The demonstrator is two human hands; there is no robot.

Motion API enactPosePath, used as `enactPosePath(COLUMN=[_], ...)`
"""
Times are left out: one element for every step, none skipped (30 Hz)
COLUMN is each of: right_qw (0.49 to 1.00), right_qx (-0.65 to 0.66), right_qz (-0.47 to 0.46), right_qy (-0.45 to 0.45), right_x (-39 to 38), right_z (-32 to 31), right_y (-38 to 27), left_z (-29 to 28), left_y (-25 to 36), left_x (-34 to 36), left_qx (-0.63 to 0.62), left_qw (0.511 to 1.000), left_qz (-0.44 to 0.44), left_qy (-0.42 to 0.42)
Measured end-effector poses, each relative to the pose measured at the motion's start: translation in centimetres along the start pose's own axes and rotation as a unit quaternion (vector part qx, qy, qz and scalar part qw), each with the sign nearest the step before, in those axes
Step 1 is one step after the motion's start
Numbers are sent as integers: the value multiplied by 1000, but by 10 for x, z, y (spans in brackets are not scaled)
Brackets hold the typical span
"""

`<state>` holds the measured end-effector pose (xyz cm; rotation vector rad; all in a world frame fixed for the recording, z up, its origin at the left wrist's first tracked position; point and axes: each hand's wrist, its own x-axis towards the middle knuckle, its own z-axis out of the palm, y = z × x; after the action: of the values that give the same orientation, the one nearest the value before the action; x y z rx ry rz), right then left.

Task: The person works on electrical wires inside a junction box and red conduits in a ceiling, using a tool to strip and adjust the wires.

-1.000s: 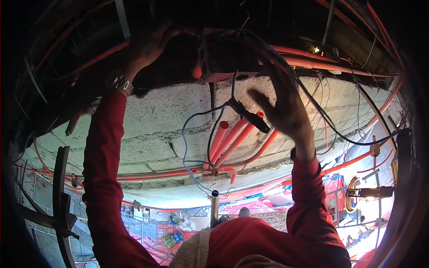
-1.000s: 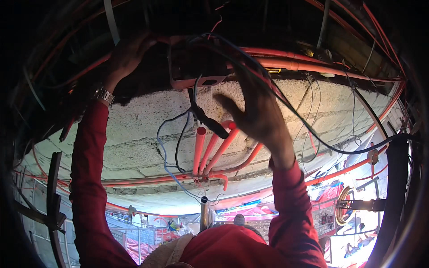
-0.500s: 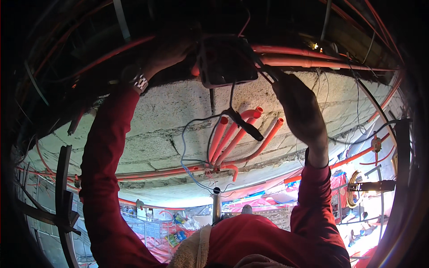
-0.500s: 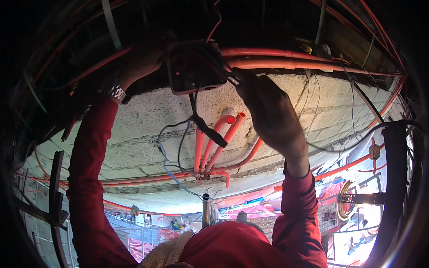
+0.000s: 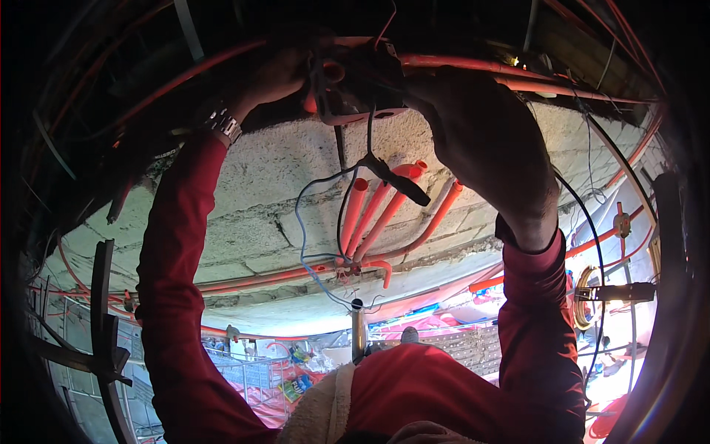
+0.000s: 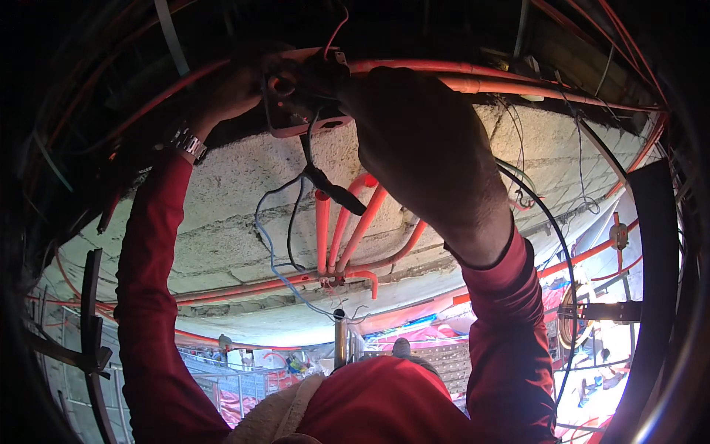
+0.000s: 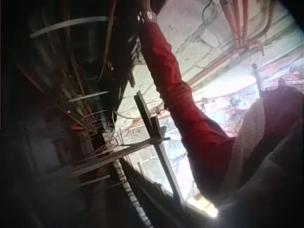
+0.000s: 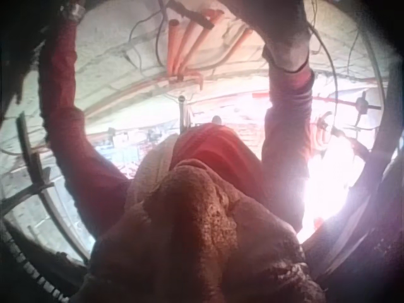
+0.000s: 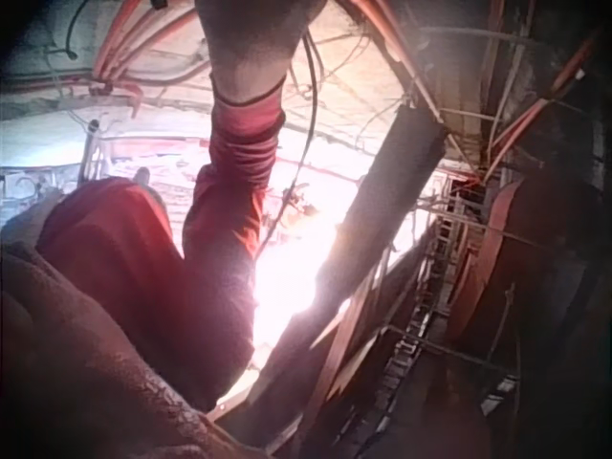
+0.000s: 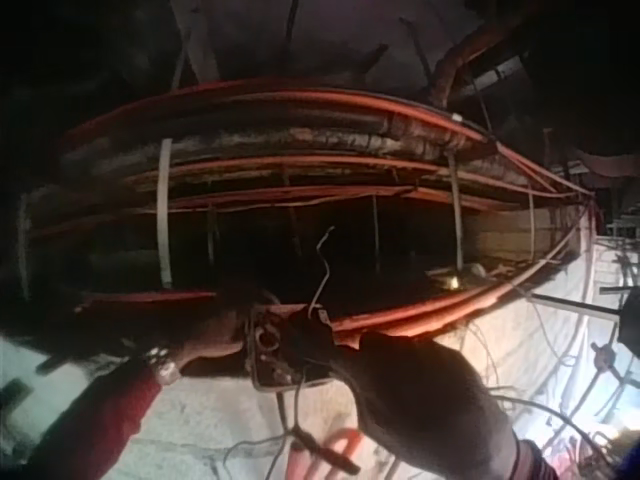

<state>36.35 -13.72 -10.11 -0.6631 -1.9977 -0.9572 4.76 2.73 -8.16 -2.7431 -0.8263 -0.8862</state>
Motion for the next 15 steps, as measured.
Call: enactPosePath(right_qw=[999, 996, 996, 992, 987, 987, 987, 987, 987, 986, 985, 985, 984, 985, 981], right_qx=[2, 5, 7, -5, -17, -17, -35, -54, -58, -57, -57, -62, -51, -41, -51], right_qz=[25, 50, 49, 65, 81, 80, 75, 70, 71, 73, 76, 78, 75, 72, 79], right_qy=[-35, -70, -71, -105, -140, -140, -137, -134, -135, -138, -142, -144, -152, -154, -172], right_x=[2, 3, 4, 4, 3, 3, 1, 1, 1, 1, 2, 4, 11, 17, 16], right_z=[-5, -9, -11, -13, -13, -13, -11, -10, -10, -10, -11, -13, -15, -13, -9], right_y=[-3, -6, -10, -13, -16, -18, -20, -22, -22, -22, -21, -22, -29, -36, -35], left_z=[-5, -7, -9, -11, -12, -15, -18, -19, -16, -11, -6, -1, -5, -11, 6], left_y=[5, 8, 9, 9, 9, 10, 10, 12, 12, 13, 14, 7, -8, -23, -42], left_x=[-2, -1, -3, 0, 3, 9, 17, 21, 24, 28, 33, 38, 29, 20, 28], left_qx=[61, 90, 121, 158, 193, 194, 234, 273, 271, 242, 212, 209, -136, -302, -473], left_qw=[998, 996, 992, 987, 978, 978, 968, 956, 957, 962, 966, 966, 990, 948, 867], left_qz=[3, 4, 4, 43, 83, 81, 90, 98, 102, 125, 149, 153, 11, -60, -125], left_qy=[-11, -18, -23, -5, 13, 14, -12, -37, -35, -12, 12, 14, -44, -78, -94])
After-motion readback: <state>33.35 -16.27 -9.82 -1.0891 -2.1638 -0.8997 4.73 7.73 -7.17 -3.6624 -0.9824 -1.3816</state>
